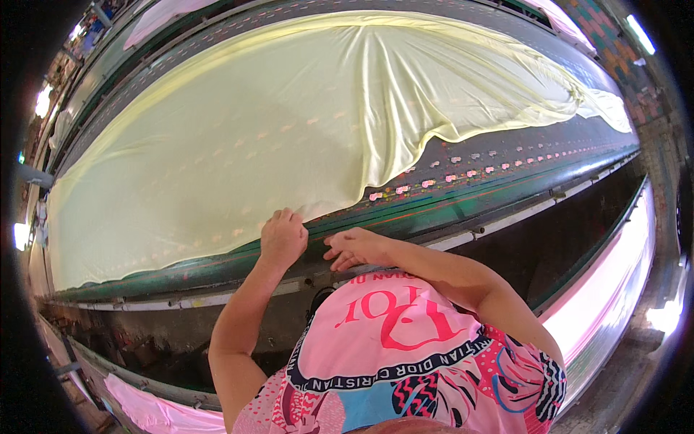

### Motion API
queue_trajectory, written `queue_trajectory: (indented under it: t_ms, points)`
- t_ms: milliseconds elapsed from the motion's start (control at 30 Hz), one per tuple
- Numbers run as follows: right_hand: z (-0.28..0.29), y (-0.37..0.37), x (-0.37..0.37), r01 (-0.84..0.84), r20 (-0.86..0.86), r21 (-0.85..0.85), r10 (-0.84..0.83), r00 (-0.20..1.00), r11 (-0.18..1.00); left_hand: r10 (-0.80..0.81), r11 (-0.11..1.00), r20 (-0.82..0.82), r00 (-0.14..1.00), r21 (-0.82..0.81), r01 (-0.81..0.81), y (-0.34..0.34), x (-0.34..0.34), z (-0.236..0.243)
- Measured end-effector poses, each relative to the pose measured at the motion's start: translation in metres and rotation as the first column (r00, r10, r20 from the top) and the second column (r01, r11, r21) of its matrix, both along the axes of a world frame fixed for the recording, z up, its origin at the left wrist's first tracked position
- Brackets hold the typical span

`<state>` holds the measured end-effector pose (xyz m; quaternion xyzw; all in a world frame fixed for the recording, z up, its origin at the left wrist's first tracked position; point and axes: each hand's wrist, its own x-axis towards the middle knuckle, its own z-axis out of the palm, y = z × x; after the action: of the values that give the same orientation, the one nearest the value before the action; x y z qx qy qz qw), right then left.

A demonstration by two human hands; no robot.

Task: The person uses shears to cut a large piece of pink fabric on a long green table, then spreads a large piece of yellow fabric across the same table, smoothing and aligning it by hand.

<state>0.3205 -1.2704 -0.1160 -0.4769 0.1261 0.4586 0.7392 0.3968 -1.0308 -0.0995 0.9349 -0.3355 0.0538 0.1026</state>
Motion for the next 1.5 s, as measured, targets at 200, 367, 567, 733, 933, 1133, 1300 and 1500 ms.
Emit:
queue_trajectory:
  t_ms: [200,367,567,733,933,1133,1300,1500]
  points:
    - [-0.011,-0.029,0.076,0.785,-0.184,0.4,-0.797,0.575,0.474,0.053,0.974,0.058,0.997,-0.224,-0.039,0.014,-0.008,0.001]
    - [-0.016,-0.139,0.104,0.937,-0.062,0.16,-0.944,0.324,0.311,0.035,0.975,0.069,0.997,-0.222,-0.018,0.006,-0.014,-0.002]
    - [0.004,-0.199,0.036,0.713,0.483,-0.404,-0.528,0.698,0.573,0.038,0.983,0.055,0.998,-0.183,-0.027,0.005,-0.013,-0.005]
    - [0.0,-0.217,-0.008,0.65,0.649,-0.728,-0.084,0.756,0.219,-0.043,0.99,0.021,0.999,-0.133,0.045,-0.002,-0.021,0.009]
    - [0.019,-0.215,-0.032,0.542,0.548,-0.835,0.055,0.835,0.091,-0.097,0.994,0.001,0.995,-0.048,0.096,-0.006,-0.024,0.009]
    - [0.019,-0.199,-0.027,0.325,0.299,-0.942,0.232,0.926,-0.084,-0.109,0.985,-0.089,0.99,0.125,0.119,-0.008,-0.019,-0.002]
    - [0.014,-0.205,-0.026,0.257,0.234,-0.964,0.236,0.943,-0.072,-0.124,0.988,-0.209,0.97,0.067,0.141,-0.024,-0.008,0.011]
    - [0.002,-0.224,-0.009,0.335,0.372,-0.897,0.082,0.925,0.29,-0.425,0.844,-0.05,0.904,-0.384,0.376,-0.159,-0.01,0.011]
